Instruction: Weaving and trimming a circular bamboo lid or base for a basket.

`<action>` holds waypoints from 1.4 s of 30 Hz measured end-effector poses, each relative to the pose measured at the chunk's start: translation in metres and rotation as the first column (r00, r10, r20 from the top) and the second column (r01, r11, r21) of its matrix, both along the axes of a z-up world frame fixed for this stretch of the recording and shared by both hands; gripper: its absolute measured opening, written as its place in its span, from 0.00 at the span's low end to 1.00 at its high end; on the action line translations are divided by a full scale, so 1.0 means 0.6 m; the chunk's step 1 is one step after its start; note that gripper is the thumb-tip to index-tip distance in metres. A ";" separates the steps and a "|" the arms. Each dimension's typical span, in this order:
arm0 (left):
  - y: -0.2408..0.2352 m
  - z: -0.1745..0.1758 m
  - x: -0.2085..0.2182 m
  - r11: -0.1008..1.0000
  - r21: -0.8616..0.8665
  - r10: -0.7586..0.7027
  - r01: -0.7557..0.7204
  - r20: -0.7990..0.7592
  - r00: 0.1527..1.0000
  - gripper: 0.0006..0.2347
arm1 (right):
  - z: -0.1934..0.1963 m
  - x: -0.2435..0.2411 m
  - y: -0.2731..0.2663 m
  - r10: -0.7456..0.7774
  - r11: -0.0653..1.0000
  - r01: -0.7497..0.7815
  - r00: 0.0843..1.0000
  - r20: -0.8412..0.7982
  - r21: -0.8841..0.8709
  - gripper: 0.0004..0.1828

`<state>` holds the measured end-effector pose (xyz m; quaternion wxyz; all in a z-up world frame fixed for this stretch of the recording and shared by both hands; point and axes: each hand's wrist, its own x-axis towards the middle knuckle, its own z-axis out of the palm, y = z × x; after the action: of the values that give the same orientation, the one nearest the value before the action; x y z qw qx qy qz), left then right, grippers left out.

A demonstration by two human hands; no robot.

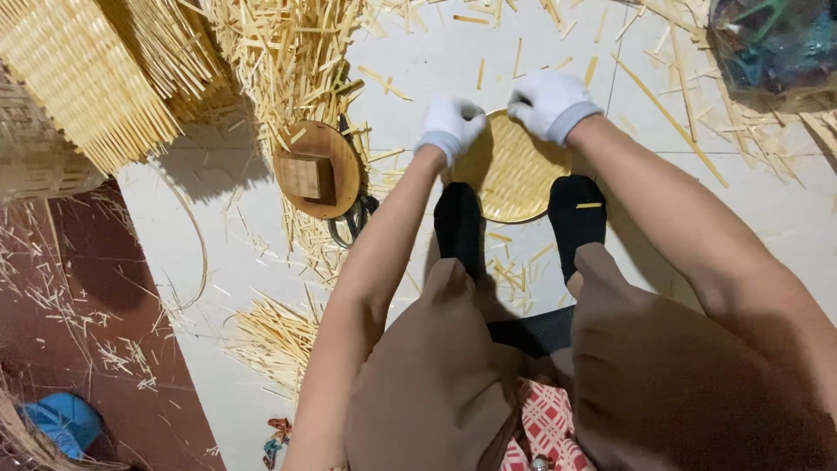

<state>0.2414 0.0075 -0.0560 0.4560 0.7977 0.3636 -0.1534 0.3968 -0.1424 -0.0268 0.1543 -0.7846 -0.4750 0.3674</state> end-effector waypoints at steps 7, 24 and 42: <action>-0.006 -0.052 -0.043 0.974 0.199 0.046 -0.103 0.274 0.961 0.12 | -0.040 0.004 -0.069 -0.071 0.991 0.104 0.945 0.320 -0.089 0.17; -0.001 -0.016 -0.030 0.999 -0.020 0.026 -0.026 -0.001 1.000 0.14 | 0.006 -0.009 0.019 0.139 0.990 -0.138 0.982 0.129 -0.016 0.13; 0.040 -0.041 -0.018 0.993 -0.109 0.036 -0.044 -0.068 0.997 0.14 | 0.026 0.011 0.004 -0.016 0.998 0.020 0.998 0.055 -0.065 0.18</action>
<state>0.2308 0.0316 -0.0805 0.4900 0.7584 0.3854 -0.1903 0.4036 -0.1397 -0.0115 0.1189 -0.8032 -0.4597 0.3598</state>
